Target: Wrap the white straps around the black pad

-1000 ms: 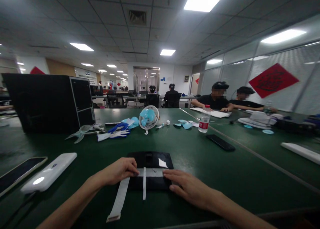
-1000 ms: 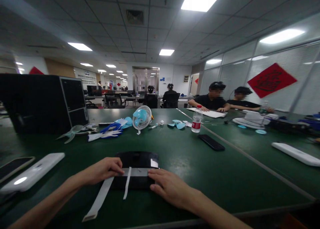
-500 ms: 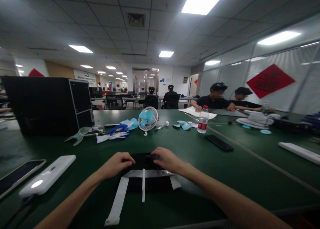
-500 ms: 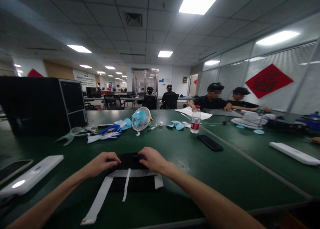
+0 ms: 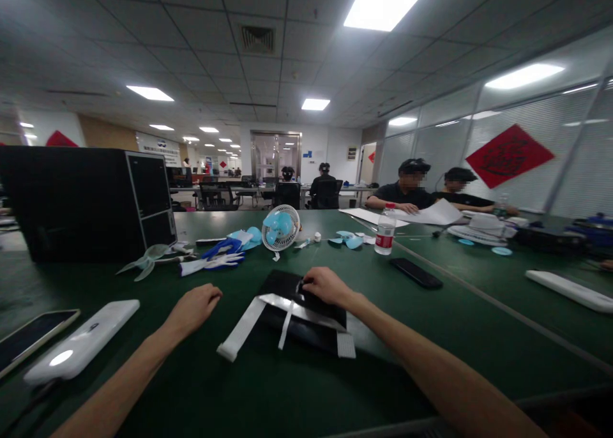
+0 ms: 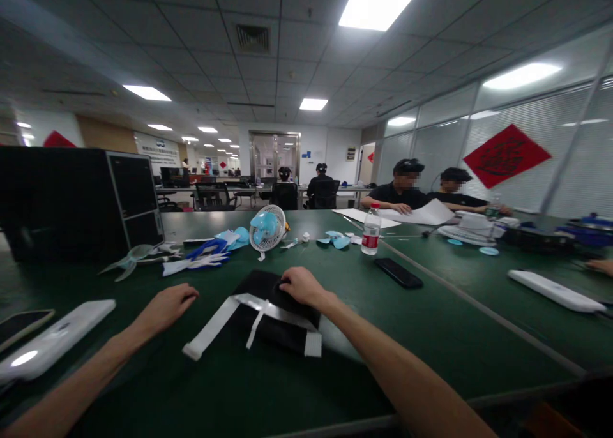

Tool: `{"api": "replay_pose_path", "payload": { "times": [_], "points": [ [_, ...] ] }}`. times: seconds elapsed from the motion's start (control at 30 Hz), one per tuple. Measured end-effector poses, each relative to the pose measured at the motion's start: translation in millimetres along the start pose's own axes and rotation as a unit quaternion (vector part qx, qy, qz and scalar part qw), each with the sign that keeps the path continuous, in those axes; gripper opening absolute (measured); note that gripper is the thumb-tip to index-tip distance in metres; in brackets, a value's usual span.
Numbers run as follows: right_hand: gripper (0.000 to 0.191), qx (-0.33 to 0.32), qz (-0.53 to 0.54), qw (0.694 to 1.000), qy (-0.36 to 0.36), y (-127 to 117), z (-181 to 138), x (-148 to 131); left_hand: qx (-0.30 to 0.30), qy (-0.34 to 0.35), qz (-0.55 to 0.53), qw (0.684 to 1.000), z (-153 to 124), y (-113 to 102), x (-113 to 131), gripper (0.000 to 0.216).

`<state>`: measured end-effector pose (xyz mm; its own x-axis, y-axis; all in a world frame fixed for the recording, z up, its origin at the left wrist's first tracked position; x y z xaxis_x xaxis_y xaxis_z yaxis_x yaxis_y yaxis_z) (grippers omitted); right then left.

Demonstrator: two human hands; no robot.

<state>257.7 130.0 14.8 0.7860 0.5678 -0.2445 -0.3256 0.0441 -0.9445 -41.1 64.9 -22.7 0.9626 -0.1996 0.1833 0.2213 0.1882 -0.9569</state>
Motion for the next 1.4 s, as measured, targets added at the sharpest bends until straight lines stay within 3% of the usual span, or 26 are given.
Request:
{"api": "replay_pose_path", "payload": {
  "times": [0.13, 0.27, 0.37, 0.5, 0.8, 0.97, 1.17, 1.4],
  "points": [
    [0.027, 0.046, -0.026, 0.989, 0.135, -35, -9, 93, -0.011, 0.001, -0.023, 1.000, 0, 6, 0, 0.035],
    [0.024, 0.066, -0.078, 0.957, 0.273, -63, -36, 183, -0.017, 0.002, -0.043, 0.999, 2, 12, -1, 0.034],
    [0.024, 0.067, -0.081, 0.939, 0.328, -72, -57, 226, -0.031, 0.003, -0.042, 0.999, 3, 14, -1, 0.033],
    [0.022, 0.060, -0.074, 0.921, 0.378, -71, -73, 257, -0.041, 0.000, -0.035, 0.999, 0, 13, 1, 0.034],
    [0.027, 0.063, -0.091, 0.915, 0.389, -68, -77, 263, -0.042, -0.010, -0.028, 0.999, 3, 17, -6, 0.034],
    [0.044, 0.070, -0.095, 0.891, 0.438, -75, -110, 260, -0.042, -0.007, -0.024, 0.999, 2, 16, -3, 0.035],
    [0.041, 0.039, 0.084, 0.886, 0.455, -52, -155, 245, -0.054, -0.004, -0.026, 0.998, 3, 18, 4, 0.036],
    [0.027, 0.059, 0.181, 0.876, 0.444, -38, -158, 227, -0.060, -0.009, -0.032, 0.998, 3, 20, 4, 0.037]
  ]
}}
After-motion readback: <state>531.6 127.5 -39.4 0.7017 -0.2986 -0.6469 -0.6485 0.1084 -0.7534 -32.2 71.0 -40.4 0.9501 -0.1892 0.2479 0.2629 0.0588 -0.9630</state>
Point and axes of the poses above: each hand's wrist, its own z-axis towards the middle knuckle, its own y-axis out of the palm, x = y × z, the point moved 7 cm from there along z, towards the middle knuckle, and after that the axes turned 5 degrees about y, right-handed, at the moved point
